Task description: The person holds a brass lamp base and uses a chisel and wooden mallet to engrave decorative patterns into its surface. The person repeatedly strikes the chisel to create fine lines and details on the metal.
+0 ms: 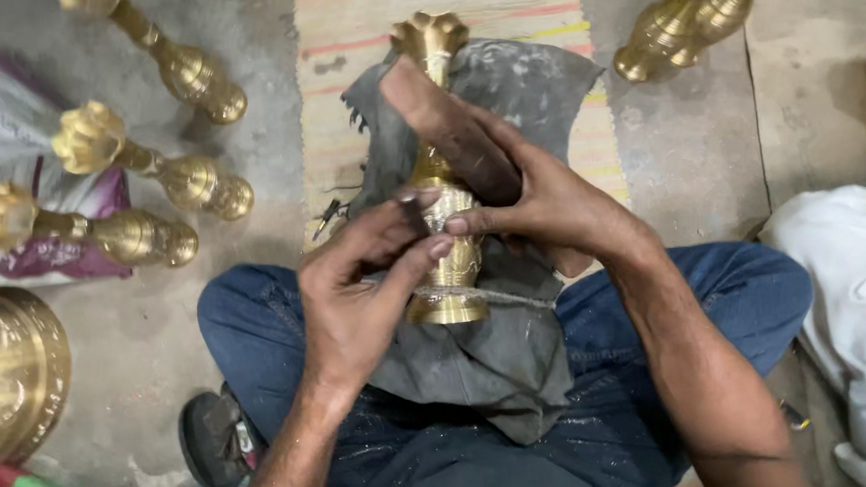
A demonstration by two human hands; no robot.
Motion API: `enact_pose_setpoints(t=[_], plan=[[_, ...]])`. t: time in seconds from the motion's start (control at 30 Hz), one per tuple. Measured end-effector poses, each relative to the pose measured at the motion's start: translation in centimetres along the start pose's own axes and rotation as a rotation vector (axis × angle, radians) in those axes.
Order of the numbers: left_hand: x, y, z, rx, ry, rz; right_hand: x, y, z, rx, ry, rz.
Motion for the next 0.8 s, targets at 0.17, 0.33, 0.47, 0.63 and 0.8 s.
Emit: enact_pose_setpoints(t=[0.17,0.33,0.47,0.63,0.8], plan=[[3.1,1.9,0.9,-0.186,0.218,0.356,-1.3,-1.1,-2.3,0.151,-0.052,-0.022],[1.6,2.1,1.9,-0.272,0.071,0.199,-6.3,-4.3,-6.5,0.457,-0.136,-0.526],[2.3,2.6,2.0,-0.311,0.167,0.347,-10.7,-4.5,-8.9,0.490,-0.295,-0.721],[2.8,2.6,2.0,-0.321,0.218,0.381,-12.5,-3.6,-10.2,0.628,-0.320,-0.996],[2.9,2.9,1.8,-0.369,0.218,0.385,-10.8,-5.3,-11.3,0.705,-0.448,-0.722]])
Point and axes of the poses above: each hand's wrist, its own z-axis towards the middle knuckle, its own y-axis out of the palm, x = y × z, the point moved 9 cm from there along z, towards the middle knuckle, and after that the axes turned 11 degrees about -x, right-handed, at the moved point
